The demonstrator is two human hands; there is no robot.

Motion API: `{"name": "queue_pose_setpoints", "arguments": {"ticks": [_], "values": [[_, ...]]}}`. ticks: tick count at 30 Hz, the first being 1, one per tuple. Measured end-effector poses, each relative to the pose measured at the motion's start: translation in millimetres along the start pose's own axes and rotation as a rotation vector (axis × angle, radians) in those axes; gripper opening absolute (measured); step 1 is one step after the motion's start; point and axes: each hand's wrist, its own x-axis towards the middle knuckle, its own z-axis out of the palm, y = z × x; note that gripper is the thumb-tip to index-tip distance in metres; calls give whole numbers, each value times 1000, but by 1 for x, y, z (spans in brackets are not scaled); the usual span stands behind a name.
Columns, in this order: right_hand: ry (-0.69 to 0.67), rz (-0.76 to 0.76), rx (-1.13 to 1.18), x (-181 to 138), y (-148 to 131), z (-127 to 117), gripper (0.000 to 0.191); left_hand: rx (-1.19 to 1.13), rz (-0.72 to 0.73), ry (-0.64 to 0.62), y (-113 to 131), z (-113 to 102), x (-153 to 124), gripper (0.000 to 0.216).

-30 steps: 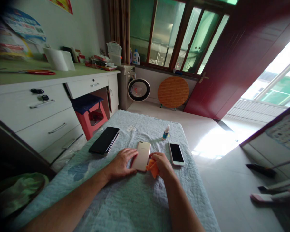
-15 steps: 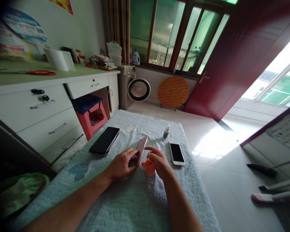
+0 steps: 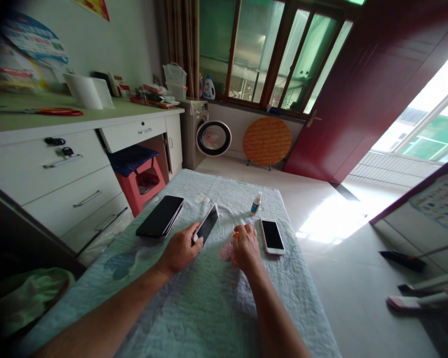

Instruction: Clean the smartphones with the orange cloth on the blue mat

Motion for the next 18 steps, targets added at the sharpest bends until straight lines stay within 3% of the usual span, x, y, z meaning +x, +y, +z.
{"name": "queue_pose_setpoints", "arguments": {"ticks": [4,7,13,15,18], "values": [[-52,14,-299,-3,0,4,27,-58,-55,-13,5,-8,2,24],[-82,-3,-389,-4,-1,4,18,-204,-139,-33,6,-12,3,16],[130,-75,-297,-5,-8,2,16,-698,-377,-92,5,-7,4,17],[189,-139,-206,-5,-13,1,20,-875,-386,-123,7,-4,3,26],[158,-180,-37,-7,-23,2,29,-1088,-326,-225,13,-4,0,35]]}}
